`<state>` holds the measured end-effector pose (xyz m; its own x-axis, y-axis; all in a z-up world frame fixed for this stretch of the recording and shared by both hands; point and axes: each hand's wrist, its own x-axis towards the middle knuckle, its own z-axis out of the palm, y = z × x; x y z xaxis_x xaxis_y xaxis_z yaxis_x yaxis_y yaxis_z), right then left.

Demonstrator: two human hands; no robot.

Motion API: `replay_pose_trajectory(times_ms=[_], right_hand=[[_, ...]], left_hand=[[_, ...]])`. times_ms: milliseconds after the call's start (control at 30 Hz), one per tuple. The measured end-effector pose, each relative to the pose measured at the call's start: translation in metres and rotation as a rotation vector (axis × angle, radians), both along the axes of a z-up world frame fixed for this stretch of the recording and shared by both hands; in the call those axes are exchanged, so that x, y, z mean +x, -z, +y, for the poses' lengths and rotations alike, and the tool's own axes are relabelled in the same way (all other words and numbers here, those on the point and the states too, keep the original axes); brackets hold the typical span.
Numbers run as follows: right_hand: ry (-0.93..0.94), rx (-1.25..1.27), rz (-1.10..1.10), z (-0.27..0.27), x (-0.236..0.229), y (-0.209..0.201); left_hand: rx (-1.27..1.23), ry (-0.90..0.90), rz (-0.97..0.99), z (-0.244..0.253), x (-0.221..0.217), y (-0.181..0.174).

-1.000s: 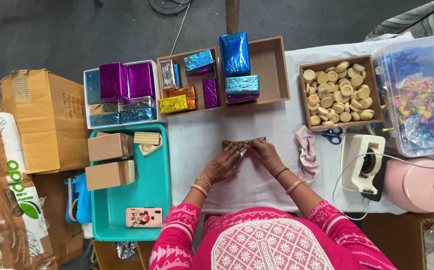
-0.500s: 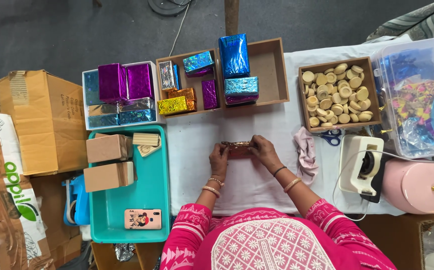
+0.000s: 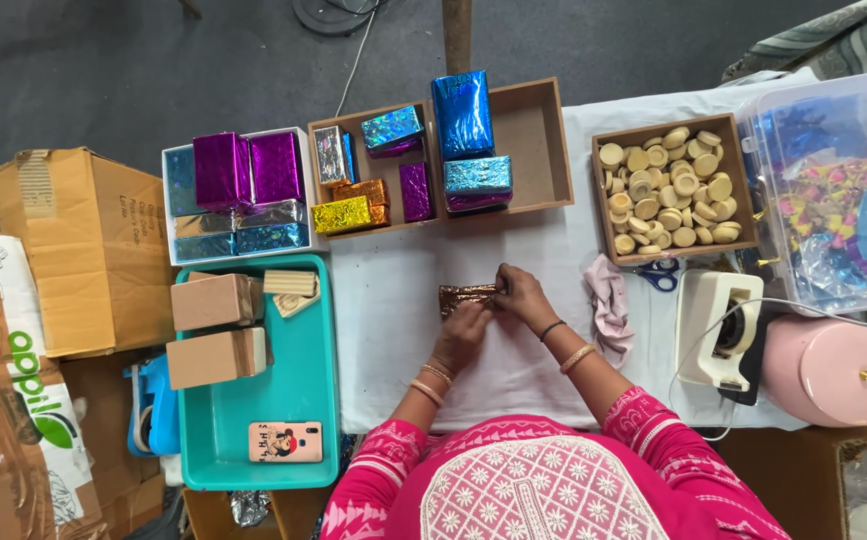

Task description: Wrapping wooden toys and blocks and packing them into boxes.

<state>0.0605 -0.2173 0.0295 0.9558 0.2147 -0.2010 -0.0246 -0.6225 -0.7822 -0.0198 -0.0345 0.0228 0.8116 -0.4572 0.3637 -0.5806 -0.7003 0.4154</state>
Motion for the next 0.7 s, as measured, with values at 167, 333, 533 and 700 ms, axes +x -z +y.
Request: replay_pose_trajectory(times_ms=[167, 333, 533, 700], right_hand=[[-0.002, 0.039, 0.015, 0.000, 0.001, -0.009], [-0.013, 0.058, -0.037, -0.001, -0.009, -0.008], [-0.026, 0.226, -0.025, -0.020, -0.012, -0.009], [0.068, 0.105, 0.088, -0.041, 0.000, -0.001]], left_hand=[[0.124, -0.029, 0.003, -0.006, 0.004, 0.014], [0.184, -0.063, -0.003, -0.001, 0.000, 0.023], [0.225, -0.066, 0.063, -0.002, 0.004, 0.013], [0.241, -0.079, 0.105, -0.005, 0.007, 0.007]])
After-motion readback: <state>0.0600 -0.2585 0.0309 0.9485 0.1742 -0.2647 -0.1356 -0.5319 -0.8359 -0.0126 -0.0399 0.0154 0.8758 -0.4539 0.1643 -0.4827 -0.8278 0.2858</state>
